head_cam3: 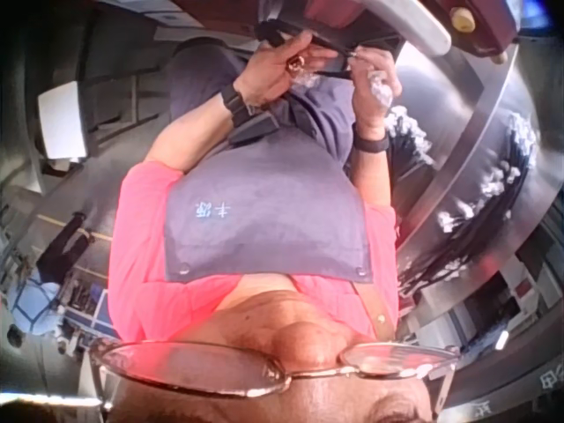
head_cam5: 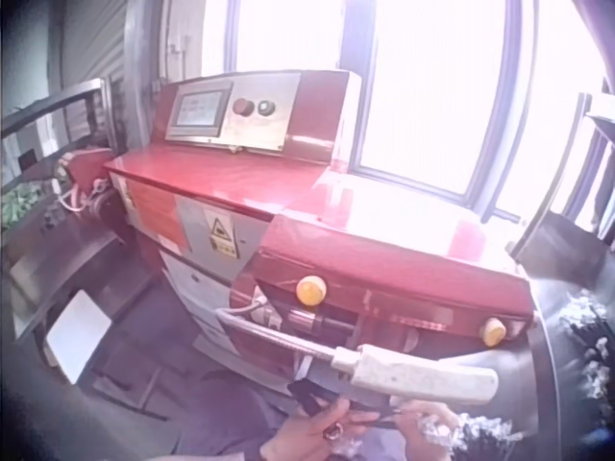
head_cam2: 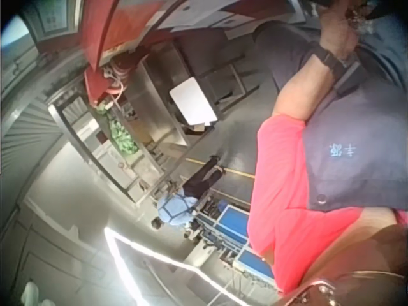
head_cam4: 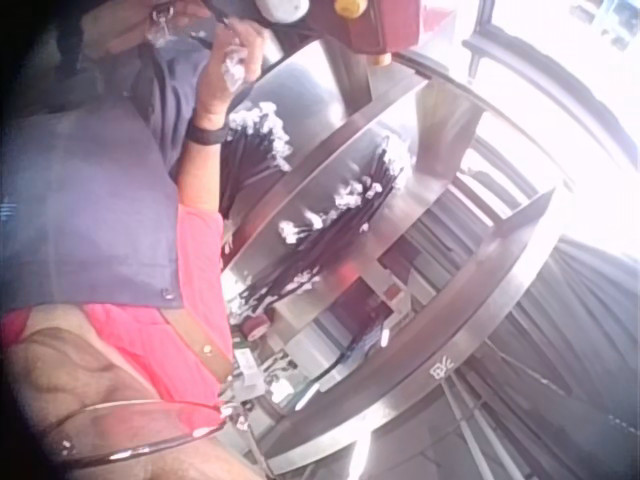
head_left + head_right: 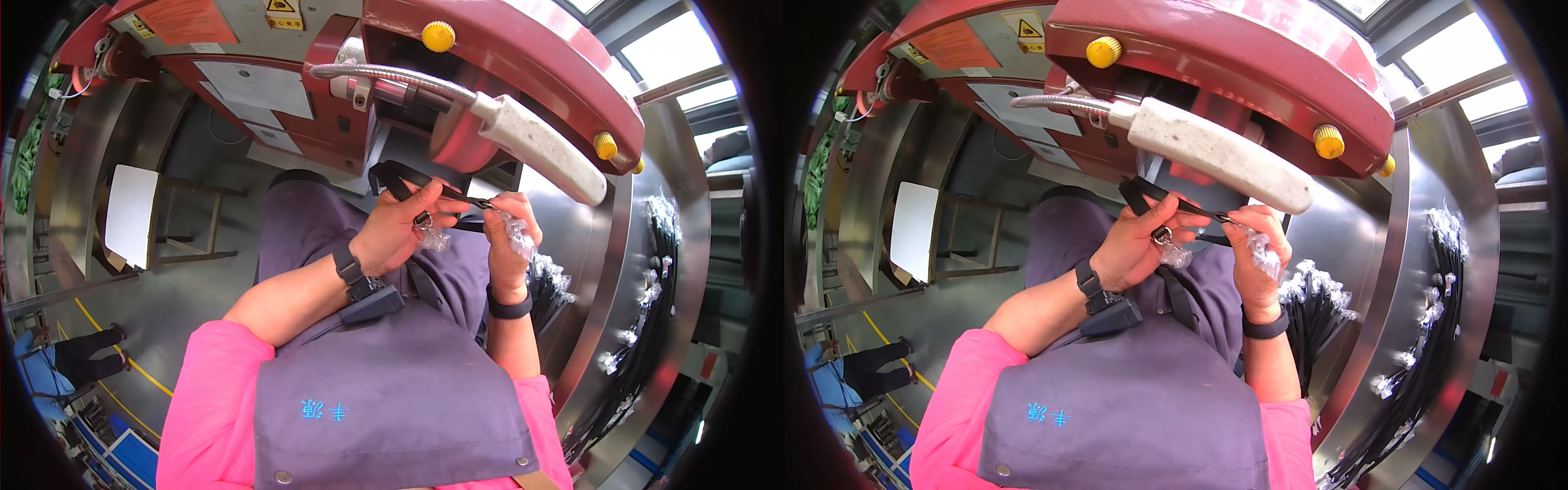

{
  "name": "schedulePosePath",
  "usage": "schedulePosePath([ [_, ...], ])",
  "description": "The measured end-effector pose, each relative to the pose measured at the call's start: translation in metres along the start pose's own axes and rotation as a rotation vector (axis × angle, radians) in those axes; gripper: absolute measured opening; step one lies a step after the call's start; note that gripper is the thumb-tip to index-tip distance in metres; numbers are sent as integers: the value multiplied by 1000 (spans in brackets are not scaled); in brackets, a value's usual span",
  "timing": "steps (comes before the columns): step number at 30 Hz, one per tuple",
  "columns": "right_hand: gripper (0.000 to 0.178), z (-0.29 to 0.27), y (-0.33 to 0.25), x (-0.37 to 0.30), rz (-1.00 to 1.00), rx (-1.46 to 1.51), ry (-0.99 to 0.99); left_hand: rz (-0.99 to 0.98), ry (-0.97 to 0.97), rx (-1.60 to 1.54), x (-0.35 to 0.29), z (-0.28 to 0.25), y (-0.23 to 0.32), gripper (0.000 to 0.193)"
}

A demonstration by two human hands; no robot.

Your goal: Attaching hardware components to black leather straps using a machine and manual assembly.

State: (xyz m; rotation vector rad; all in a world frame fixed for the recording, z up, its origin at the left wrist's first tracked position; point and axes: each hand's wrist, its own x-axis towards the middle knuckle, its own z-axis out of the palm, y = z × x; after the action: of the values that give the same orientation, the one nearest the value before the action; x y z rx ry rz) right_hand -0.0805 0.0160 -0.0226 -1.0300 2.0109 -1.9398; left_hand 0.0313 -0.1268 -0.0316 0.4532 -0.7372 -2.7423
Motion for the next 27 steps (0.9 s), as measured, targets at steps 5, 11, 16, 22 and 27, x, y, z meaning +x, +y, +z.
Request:
schedulePosePath([
  [5,22,4,-7,1,-254,-190,-24,133,-100,142,-5,-6,3,18],
  [11,29,7,-7,1,-475,-319,-68,225,-184,262,-10,-15,11,16],
  [16,54,6,-14,5,-608,-479,-245,294,-201,341,-12,-14,15,14],
  [22,43,5,-17,4,-569,-471,-279,288,-183,426,-12,-17,16,15],
  [27,30,8,-18,1,-456,-367,-187,243,-172,395,-13,-15,18,15],
])
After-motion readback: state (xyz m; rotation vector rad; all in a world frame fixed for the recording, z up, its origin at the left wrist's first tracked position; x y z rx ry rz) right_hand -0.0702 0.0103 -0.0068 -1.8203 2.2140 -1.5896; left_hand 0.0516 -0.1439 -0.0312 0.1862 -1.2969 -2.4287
